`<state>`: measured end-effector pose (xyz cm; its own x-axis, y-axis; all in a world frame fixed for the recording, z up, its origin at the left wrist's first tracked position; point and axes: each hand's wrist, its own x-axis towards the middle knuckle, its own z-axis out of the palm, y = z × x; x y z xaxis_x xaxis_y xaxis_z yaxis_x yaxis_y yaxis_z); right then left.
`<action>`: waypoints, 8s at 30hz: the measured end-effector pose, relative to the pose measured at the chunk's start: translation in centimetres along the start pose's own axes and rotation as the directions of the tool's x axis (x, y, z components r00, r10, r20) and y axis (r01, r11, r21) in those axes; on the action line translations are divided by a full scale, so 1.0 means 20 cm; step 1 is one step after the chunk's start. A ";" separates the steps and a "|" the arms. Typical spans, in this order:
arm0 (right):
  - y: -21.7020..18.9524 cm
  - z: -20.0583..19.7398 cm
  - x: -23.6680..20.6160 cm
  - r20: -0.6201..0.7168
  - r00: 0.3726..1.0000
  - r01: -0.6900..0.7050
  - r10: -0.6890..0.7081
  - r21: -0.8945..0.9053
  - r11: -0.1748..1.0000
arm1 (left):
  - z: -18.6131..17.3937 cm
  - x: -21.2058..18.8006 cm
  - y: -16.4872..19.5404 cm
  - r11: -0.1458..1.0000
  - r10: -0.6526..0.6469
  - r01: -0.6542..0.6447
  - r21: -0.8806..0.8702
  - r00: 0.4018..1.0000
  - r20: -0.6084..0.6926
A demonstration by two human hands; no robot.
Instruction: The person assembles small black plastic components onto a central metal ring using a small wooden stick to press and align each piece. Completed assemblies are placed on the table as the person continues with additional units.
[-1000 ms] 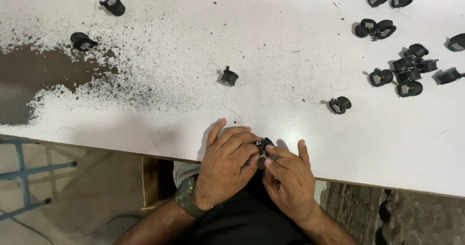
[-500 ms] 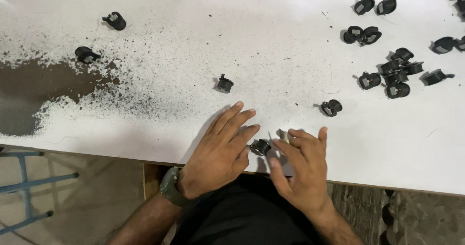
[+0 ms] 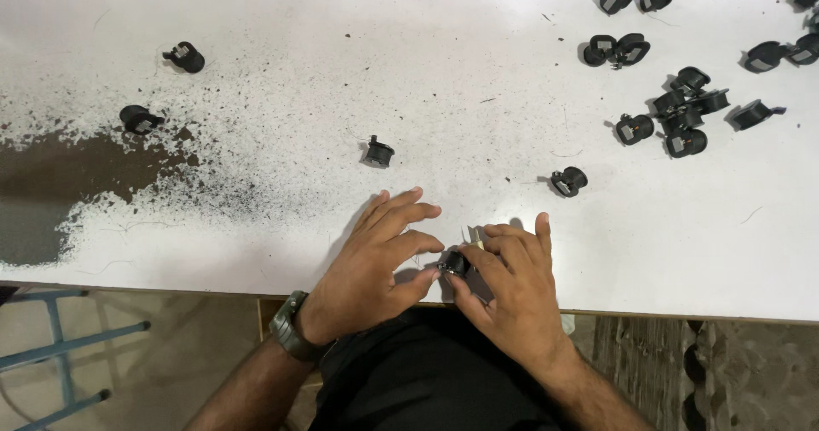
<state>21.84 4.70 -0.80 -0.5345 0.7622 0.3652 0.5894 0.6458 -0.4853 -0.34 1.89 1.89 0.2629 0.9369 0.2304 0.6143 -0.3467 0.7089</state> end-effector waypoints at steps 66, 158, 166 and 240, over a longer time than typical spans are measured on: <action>-0.08 0.18 -0.18 -0.206 0.975 0.123 -0.087 0.168 0.978 | 0.20 -0.16 0.03 0.947 -0.248 0.184 -0.263 0.940 -0.236; -0.06 0.14 -0.09 -0.117 0.987 0.131 -0.111 0.181 0.975 | 0.22 -0.25 -0.03 0.899 0.229 -0.065 0.432 0.912 -0.340; -0.06 0.14 -0.09 -0.112 0.988 0.128 -0.109 0.176 0.976 | 0.23 -0.24 -0.02 0.871 0.279 -0.099 0.481 0.906 -0.319; -0.10 0.09 -0.12 -0.133 0.971 0.220 -0.201 0.153 0.963 | 0.15 -0.23 0.04 0.989 -0.116 0.141 0.052 0.934 -0.339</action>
<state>20.77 1.46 -2.11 -0.5567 0.6158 0.5576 0.3570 0.7834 -0.5087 1.20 -2.84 -0.63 -0.0777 0.9300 0.3592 0.6830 -0.2127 0.6987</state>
